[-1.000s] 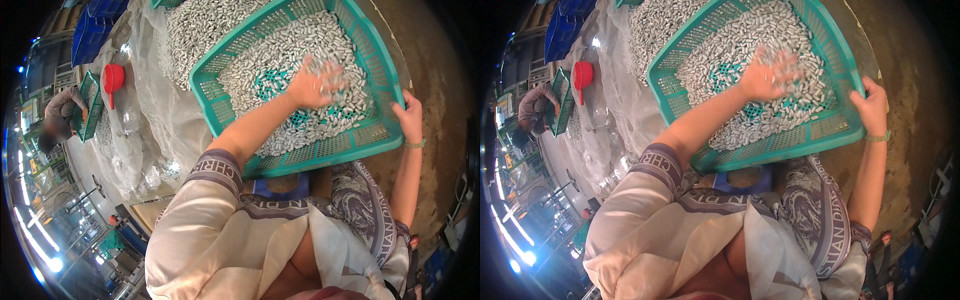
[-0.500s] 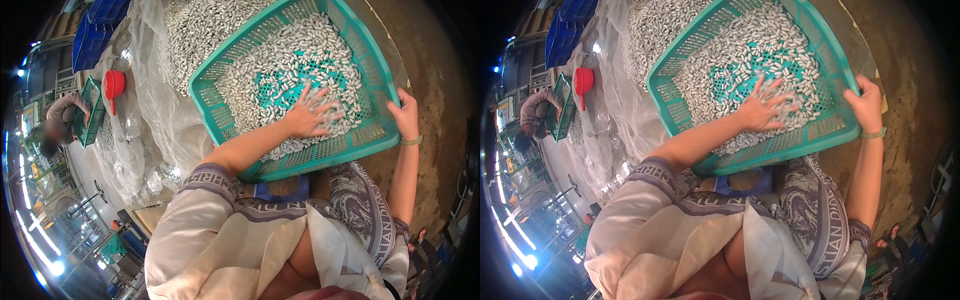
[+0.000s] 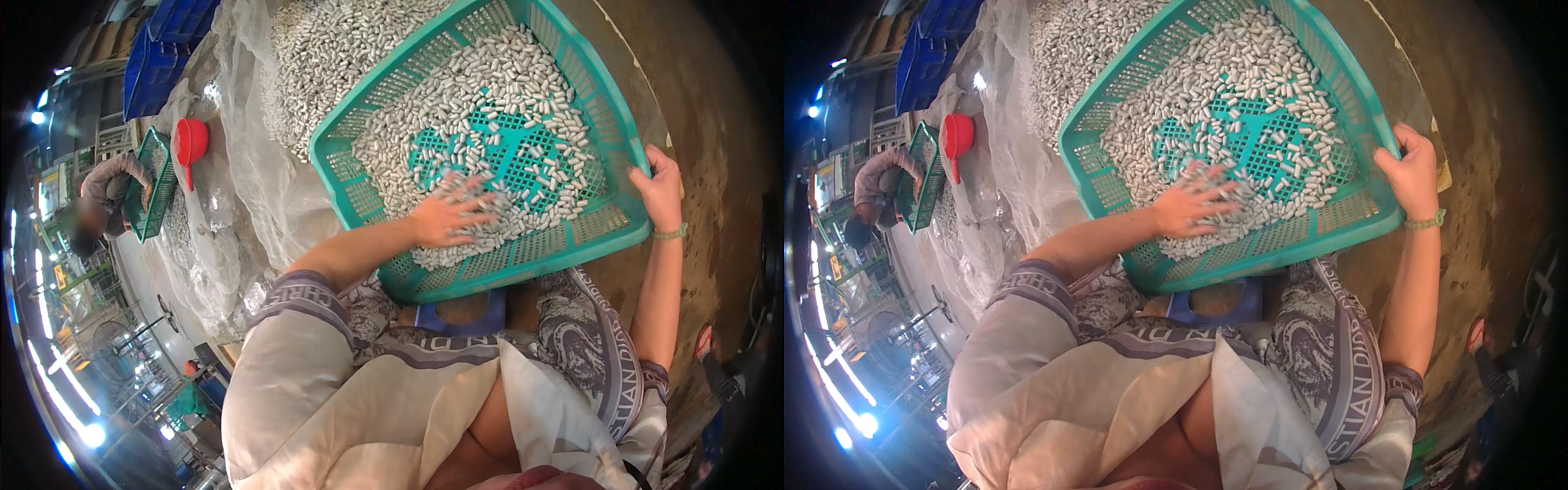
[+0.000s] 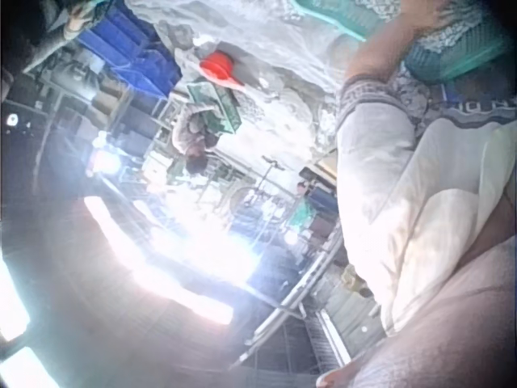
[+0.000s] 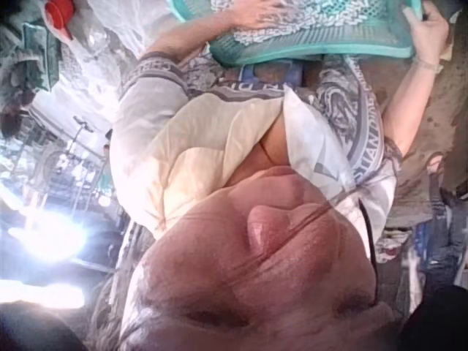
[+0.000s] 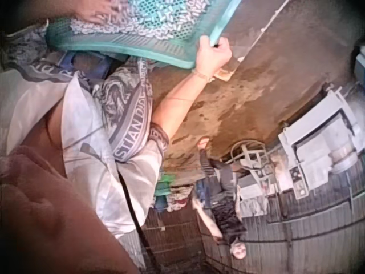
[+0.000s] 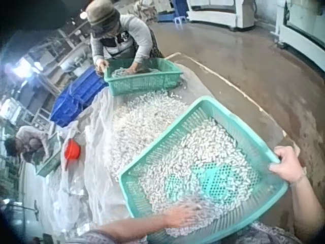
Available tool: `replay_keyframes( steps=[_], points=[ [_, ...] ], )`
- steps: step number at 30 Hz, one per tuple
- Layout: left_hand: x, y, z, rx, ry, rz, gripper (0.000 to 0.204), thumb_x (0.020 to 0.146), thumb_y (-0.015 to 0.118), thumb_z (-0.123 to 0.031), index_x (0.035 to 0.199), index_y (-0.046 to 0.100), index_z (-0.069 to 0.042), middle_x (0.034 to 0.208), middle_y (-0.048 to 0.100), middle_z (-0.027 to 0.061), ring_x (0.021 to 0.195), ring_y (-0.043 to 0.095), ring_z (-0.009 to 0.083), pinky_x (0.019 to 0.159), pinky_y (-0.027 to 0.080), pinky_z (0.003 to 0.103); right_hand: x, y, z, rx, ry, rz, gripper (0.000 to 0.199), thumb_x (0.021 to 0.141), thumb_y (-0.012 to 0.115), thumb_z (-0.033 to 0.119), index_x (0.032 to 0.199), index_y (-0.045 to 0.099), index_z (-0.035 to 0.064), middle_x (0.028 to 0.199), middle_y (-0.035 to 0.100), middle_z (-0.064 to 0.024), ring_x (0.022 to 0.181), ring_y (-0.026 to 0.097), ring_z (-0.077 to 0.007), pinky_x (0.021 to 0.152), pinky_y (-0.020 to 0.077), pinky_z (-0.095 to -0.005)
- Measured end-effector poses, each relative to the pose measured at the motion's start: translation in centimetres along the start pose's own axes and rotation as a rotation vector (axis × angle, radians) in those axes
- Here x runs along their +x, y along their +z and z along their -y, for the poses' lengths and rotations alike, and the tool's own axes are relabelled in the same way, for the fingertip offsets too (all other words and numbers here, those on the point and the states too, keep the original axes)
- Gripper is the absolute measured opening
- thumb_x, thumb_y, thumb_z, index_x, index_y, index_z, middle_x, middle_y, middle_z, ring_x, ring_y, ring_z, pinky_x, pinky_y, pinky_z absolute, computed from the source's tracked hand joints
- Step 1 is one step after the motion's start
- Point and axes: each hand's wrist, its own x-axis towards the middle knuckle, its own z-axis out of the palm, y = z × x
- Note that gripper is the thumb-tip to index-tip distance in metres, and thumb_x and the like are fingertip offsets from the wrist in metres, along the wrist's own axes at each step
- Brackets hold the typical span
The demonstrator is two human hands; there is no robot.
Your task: The person sits at a table with others and sorts small white silkworm cocoons by hand, picking out plastic clips and placing them into a green basket. The person then scoops cocoons into the basket and continues sorting through them.
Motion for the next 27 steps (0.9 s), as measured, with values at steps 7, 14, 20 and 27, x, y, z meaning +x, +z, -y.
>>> replay_keyframes(
  steps=[7,14,20,27],
  points=[
    [12.9,-6.3,1.6,0.276,-0.208,-0.37,0.056,0.077,0.056,-0.052,0.128,0.044,-0.032,0.14,0.032,0.002,0.129,0.028,0.0297,0.096,0.03,0.059,-0.6,-0.2,3.3,-0.013,-0.018,-0.016,0.021,0.064,0.057,0.004,0.061,0.037,-0.001,0.062,0.032,-0.0002,0.059,0.031,-0.0077,0.053,0.0272,-0.0246],
    [17.6,-14.1,7.2,0.27,-0.211,-0.581,0.039,0.077,0.059,-0.044,0.104,0.06,-0.016,0.111,0.051,0.0136,0.099,0.048,0.0315,0.077,0.047,0.043,-0.6,-0.5,3.7,-0.051,-0.082,-0.02,0.023,0.063,0.056,0.003,0.061,0.034,-0.0015,0.063,0.029,-0.0018,0.059,0.029,-0.0094,0.052,0.0254,-0.0261],
    [15.2,-7.9,3.5,0.141,-0.203,-0.524,0.049,0.078,0.056,-0.047,0.109,0.057,-0.009,0.109,0.051,0.0166,0.104,0.047,0.0339,0.087,0.041,0.043,0.5,-0.7,3.7,-0.105,-0.122,-0.029,0.024,0.062,0.057,0.004,0.06,0.034,-0.002,0.061,0.029,-0.0022,0.058,0.03,-0.0104,0.051,0.0261,-0.0268],
    [17.1,-11.5,7.0,0.099,-0.252,-0.816,0.053,0.077,0.061,-0.04,0.114,0.052,-0.003,0.11,0.049,0.0179,0.103,0.048,0.0334,0.086,0.041,0.043,-0.1,0.1,4.9,-0.088,-0.054,-0.005,0.021,0.063,0.056,0.004,0.059,0.036,-0.0025,0.061,0.031,-0.0021,0.057,0.032,-0.0095,0.051,0.0273,-0.0263]
  ],
)
